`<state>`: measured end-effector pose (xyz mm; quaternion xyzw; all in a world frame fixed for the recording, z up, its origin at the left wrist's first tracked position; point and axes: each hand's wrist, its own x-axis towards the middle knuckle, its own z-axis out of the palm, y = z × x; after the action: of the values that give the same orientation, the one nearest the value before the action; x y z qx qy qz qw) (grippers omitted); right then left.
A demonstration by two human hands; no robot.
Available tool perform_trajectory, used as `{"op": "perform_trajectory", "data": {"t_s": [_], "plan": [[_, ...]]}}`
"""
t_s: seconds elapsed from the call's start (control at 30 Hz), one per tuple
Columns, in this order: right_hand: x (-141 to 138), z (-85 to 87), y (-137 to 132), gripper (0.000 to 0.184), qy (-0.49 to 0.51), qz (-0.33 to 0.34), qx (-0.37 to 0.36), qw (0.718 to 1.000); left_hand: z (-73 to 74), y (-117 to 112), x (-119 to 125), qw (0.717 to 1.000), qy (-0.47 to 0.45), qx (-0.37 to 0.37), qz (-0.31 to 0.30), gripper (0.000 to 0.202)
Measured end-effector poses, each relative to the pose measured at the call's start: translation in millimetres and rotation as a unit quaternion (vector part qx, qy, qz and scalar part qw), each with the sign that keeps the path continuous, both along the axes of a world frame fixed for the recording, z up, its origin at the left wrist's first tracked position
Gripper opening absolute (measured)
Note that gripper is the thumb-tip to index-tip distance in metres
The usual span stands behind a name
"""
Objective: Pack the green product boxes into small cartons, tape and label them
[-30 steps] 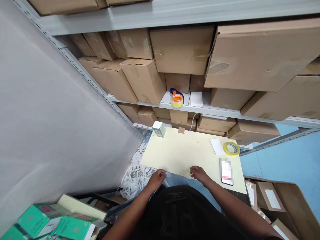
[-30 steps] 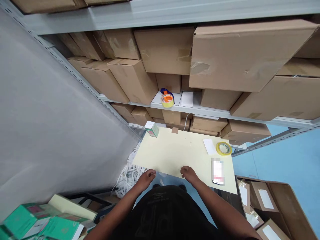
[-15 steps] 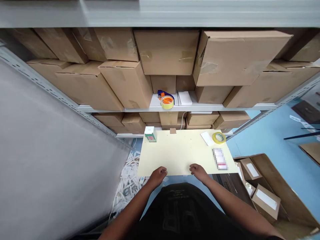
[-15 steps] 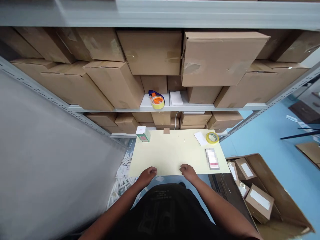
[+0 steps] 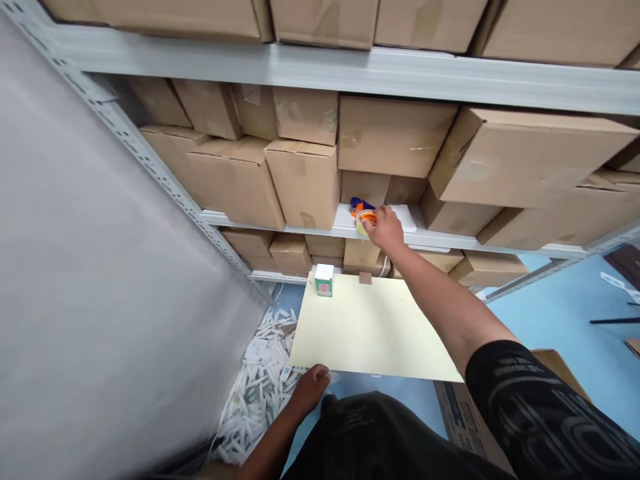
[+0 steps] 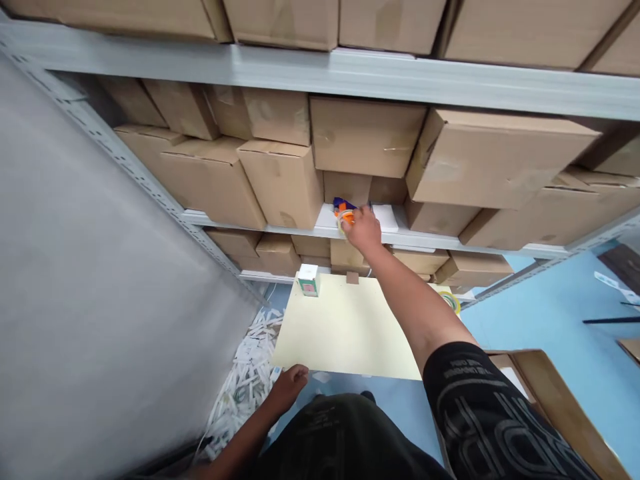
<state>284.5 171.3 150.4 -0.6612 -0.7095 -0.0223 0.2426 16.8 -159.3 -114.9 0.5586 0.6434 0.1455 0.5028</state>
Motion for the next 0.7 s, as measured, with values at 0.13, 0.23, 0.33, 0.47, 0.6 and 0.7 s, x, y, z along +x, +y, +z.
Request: {"op": "perform_trajectory", "data": {"t_s": [0.13,0.23,0.33,0.47,0.6,0.7], "plan": [[-2.6,10.6,47.5,0.043,0.05,-0.122,-0.159,0.978,-14.9,-27.3,-21.1,0.998,0.017,-0.029,0.05,0.022],[6.3,10.9,67.0,0.032,0.058,-0.099,-0.249,0.962,-18.1,-39.3,-28.8,0.996,0.028,-0.047,0.064,0.02],[15.0,9.8,63.7,0.028,0.064,-0.073,-0.22,0.971,-15.7,-41.3,-29.4,0.996,0.027,-0.055,0.064,0.019],[30.6,10.1,21.4,0.032,0.072,-0.083,-0.184,0.977,-12.9,-30.8,-25.8,0.998,0.02,-0.042,0.044,0.02],[57.2,-10.8,-64.0,0.028,0.104,-0.086,-0.161,0.978,-13.5,-11.8,-22.3,0.999,0.014,-0.032,0.011,0.023],[80.5,-60.3,-144.8,0.022,0.118,-0.097,-0.188,0.97,-12.8,1.6,-18.3,1.0,0.009,-0.02,-0.013,0.024]]}}
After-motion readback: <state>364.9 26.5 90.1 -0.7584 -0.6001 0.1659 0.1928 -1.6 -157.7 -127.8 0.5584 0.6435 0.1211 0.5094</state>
